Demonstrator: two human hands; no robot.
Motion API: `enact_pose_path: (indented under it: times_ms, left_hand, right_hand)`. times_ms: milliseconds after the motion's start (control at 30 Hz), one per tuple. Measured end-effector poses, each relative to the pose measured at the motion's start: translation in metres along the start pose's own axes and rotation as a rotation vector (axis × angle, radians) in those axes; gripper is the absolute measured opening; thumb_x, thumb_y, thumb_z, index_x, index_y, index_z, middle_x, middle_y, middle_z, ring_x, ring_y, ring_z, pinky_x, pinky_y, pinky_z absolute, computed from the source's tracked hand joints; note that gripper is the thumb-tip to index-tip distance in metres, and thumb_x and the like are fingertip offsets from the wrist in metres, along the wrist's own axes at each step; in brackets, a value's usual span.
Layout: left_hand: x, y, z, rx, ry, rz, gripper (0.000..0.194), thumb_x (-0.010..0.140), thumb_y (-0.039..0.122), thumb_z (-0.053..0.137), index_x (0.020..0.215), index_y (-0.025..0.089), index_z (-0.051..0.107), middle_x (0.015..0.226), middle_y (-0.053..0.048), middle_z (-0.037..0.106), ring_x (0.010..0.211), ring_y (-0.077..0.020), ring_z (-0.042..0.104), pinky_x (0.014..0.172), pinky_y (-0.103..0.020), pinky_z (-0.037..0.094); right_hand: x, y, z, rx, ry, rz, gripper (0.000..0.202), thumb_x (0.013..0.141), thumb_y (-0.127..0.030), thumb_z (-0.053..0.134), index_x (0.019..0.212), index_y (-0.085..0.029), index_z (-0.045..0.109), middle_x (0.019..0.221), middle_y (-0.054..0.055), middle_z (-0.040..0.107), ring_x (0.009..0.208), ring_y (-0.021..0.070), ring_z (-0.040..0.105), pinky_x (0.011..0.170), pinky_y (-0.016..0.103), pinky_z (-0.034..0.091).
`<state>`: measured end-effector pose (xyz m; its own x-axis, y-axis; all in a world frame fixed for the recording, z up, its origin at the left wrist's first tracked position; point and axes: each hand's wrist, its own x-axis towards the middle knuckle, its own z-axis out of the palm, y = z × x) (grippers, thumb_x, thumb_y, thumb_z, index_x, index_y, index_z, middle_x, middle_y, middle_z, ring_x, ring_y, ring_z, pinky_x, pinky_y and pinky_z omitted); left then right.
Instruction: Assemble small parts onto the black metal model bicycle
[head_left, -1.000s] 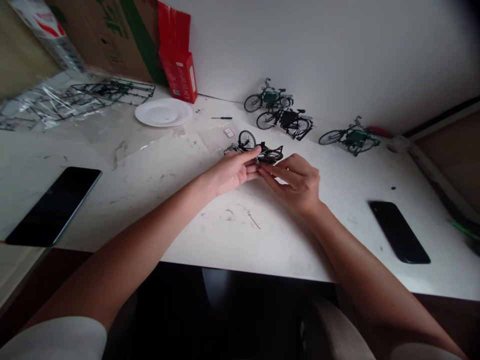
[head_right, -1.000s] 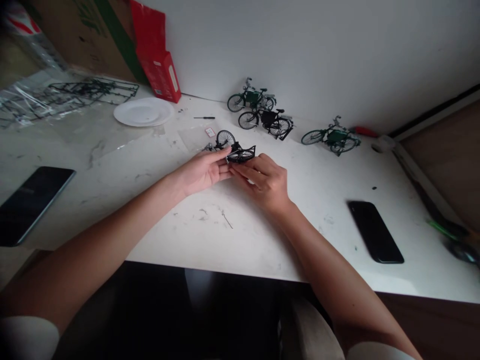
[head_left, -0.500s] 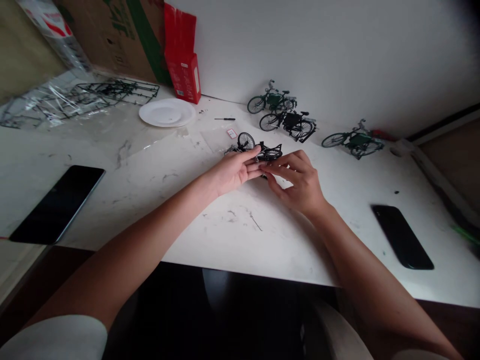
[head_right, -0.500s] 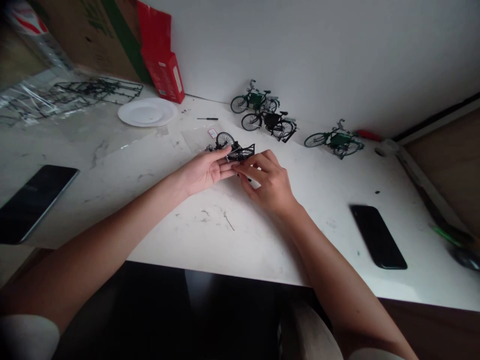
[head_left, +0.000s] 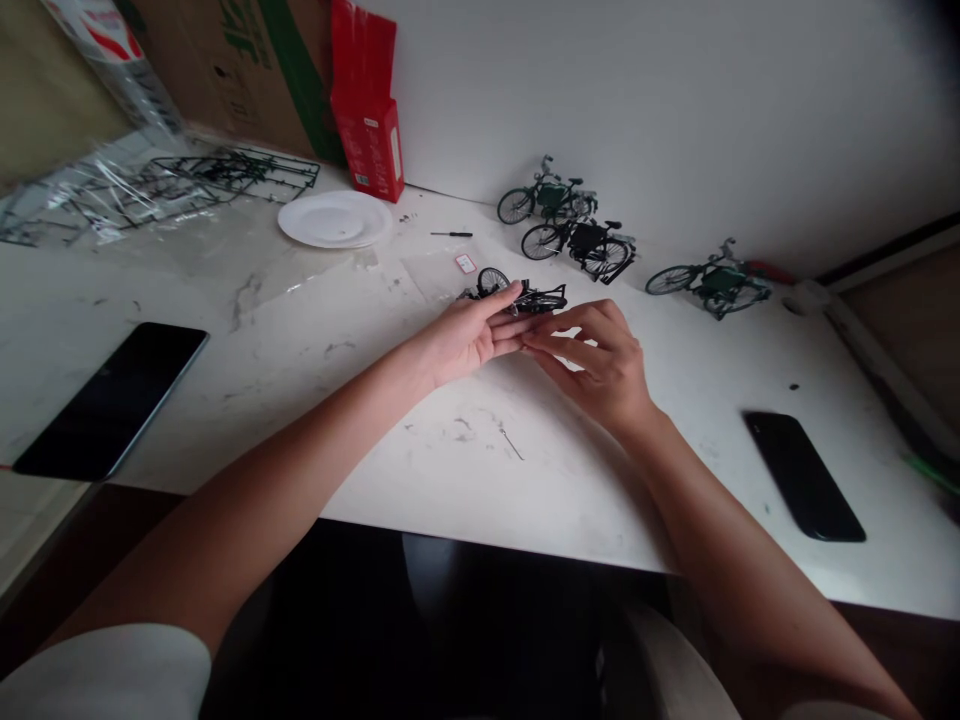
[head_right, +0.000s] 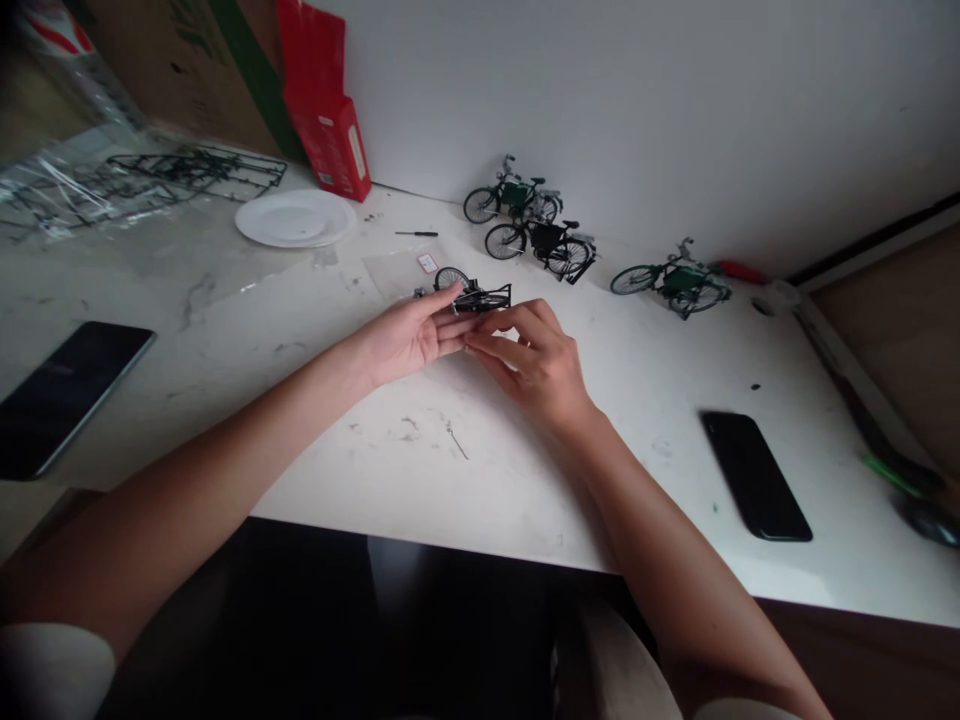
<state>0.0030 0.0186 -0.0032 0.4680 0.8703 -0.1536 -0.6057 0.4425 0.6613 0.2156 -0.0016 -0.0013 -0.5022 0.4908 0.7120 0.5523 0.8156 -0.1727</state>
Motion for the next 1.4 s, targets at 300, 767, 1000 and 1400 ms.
enact_pose_path:
  times_ms: [300, 767, 1000, 1400]
  left_hand:
    - [-0.003, -0.002, -0.002, 0.270, 0.017, 0.062, 0.045, 0.091, 0.056, 0.083, 0.106, 0.015, 0.076, 0.098, -0.013, 0.083, 0.101, -0.0251, 0.080, 0.109, -0.046, 0.057]
    - [-0.004, -0.015, 0.002, 0.488, 0.126, 0.278, 0.055, 0.090, 0.047, 0.086, 0.133, 0.015, 0.071, 0.103, -0.011, 0.082, 0.092, -0.0229, 0.080, 0.100, -0.038, 0.058]
    - [-0.018, -0.009, 0.007, 0.725, 0.193, 0.512, 0.043, 0.087, 0.032, 0.087, 0.129, 0.026, 0.078, 0.106, -0.007, 0.083, 0.103, -0.0224, 0.076, 0.105, -0.035, 0.054]
    - [-0.004, -0.017, 0.003, 0.568, 0.051, 0.222, 0.049, 0.089, 0.064, 0.081, 0.096, 0.016, 0.079, 0.097, -0.010, 0.081, 0.086, -0.0186, 0.075, 0.087, -0.031, 0.057]
  right_hand:
    - [0.001, -0.015, 0.000, -0.001, 0.152, 0.085, 0.012, 0.097, -0.031, 0.080, 0.109, -0.034, 0.082, 0.124, 0.008, 0.077, 0.115, 0.0305, 0.072, 0.089, 0.050, 0.063]
    - [-0.005, -0.004, 0.009, 0.208, 0.457, 0.424, 0.014, 0.095, -0.040, 0.083, 0.102, -0.028, 0.085, 0.106, 0.006, 0.085, 0.095, 0.0266, 0.083, 0.069, 0.043, 0.074]
    - [-0.007, 0.017, 0.022, 0.445, 0.557, 0.717, 0.027, 0.094, -0.050, 0.082, 0.101, -0.024, 0.080, 0.093, 0.003, 0.081, 0.083, 0.0198, 0.081, 0.067, 0.034, 0.073]
    - [-0.004, 0.003, 0.019, 0.600, 0.588, 0.767, 0.027, 0.093, -0.050, 0.082, 0.099, -0.025, 0.074, 0.098, 0.002, 0.074, 0.087, 0.0152, 0.075, 0.075, 0.031, 0.070]
